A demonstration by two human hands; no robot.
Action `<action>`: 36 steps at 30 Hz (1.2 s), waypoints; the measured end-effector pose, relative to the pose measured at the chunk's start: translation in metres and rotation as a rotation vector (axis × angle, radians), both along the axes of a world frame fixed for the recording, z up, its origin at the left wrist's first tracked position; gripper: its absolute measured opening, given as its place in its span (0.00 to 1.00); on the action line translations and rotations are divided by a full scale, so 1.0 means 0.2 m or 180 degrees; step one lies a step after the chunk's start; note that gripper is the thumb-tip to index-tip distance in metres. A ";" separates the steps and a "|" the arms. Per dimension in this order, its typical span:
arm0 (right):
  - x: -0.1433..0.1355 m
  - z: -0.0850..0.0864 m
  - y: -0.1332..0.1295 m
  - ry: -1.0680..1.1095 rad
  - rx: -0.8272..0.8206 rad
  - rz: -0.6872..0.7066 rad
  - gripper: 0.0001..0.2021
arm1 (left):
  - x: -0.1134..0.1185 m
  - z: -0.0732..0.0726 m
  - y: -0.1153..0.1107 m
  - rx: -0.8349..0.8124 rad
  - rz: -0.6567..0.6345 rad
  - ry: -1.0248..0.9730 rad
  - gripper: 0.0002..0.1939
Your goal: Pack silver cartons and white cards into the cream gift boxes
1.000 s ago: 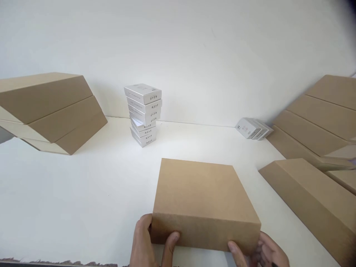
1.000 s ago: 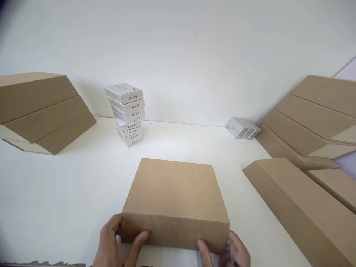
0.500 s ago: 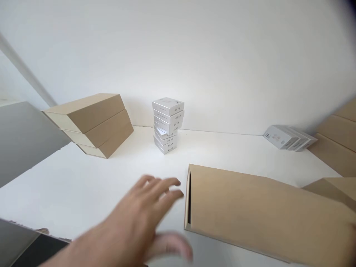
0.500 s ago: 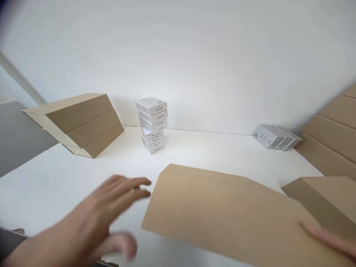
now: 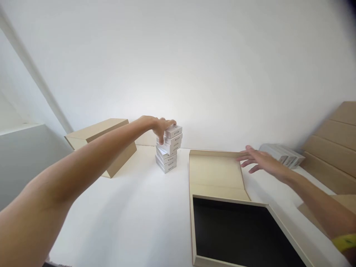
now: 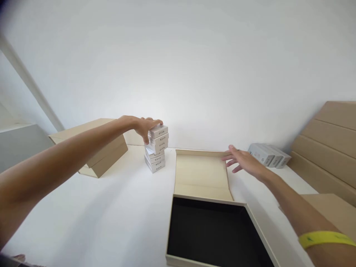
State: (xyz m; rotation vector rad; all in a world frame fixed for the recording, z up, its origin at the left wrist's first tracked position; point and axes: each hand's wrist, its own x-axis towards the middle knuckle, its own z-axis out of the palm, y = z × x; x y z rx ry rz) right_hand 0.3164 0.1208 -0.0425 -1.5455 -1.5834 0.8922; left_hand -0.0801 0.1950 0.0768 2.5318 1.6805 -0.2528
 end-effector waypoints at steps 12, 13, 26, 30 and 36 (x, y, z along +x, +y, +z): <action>-0.03 -0.13 0.22 -0.1000 -0.0177 0.0070 0.30 | 0.07 0.03 -0.15 0.0344 -0.0092 -0.0155 0.43; -0.06 -0.09 0.16 -0.1046 -0.0060 0.0168 0.30 | 0.08 0.03 -0.23 0.0530 -0.0220 -0.0218 0.41; -0.32 0.03 -0.69 -0.1191 0.2369 0.1498 0.53 | 0.57 -0.38 -0.99 0.1419 -0.1374 -0.1521 0.27; -0.06 -0.05 -0.82 -0.2110 0.2334 0.1416 0.41 | 0.61 -0.47 -1.07 0.0802 -0.1239 -0.1366 0.28; 0.26 -0.06 -0.94 -0.2196 0.2305 0.0607 0.42 | 0.63 -0.69 -1.06 0.0178 -0.0890 -0.1088 0.30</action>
